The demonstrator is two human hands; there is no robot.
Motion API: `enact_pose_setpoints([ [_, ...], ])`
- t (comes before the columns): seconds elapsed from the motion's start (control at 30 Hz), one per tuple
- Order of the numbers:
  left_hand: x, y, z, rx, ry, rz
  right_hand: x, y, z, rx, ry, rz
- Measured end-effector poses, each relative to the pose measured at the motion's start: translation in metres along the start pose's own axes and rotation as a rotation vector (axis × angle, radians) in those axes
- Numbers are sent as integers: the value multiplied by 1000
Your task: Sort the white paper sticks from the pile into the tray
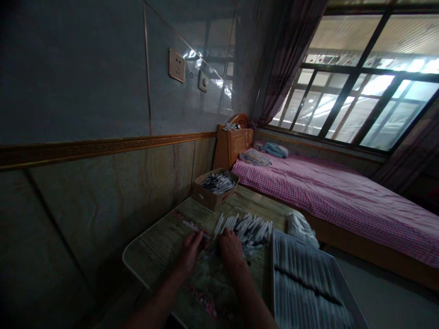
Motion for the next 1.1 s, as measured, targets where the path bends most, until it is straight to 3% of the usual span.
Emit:
enact_pose_setpoints([
  [0.27, 0, 2, 3, 23, -51, -13, 2, -14, -10, -25, 27, -116],
  [0.37, 0, 2, 3, 55, -110, -43, 11, -26, -24, -109, 236, -368],
  [0.47, 0, 0, 3, 114, -187, -59, 19, -47, -44, -306, 653, -681],
  [0.53, -2, -1, 2, 143, -243, -56, 17, -58, -50, -446, 942, -768],
  [0.63, -4, -2, 1, 185, -300, -57, 13, -63, -42, -539, 1278, -775],
  [0.73, -5, -4, 3, 227, -330, -68, 14, -64, -31, -541, 1423, -766],
  [1.1, -8, -5, 7, 256, -367, -43, 4, -61, -17, -508, 1423, -719],
])
Point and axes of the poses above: each hand's wrist, its own y-axis towards the middle knuckle, its own x-axis out of the back of the hand, z = x × y, the point moved 7 cm from there along y, towards the middle knuckle, and after that the axes turned 9 degrees about -y, right-handed, at the moved point
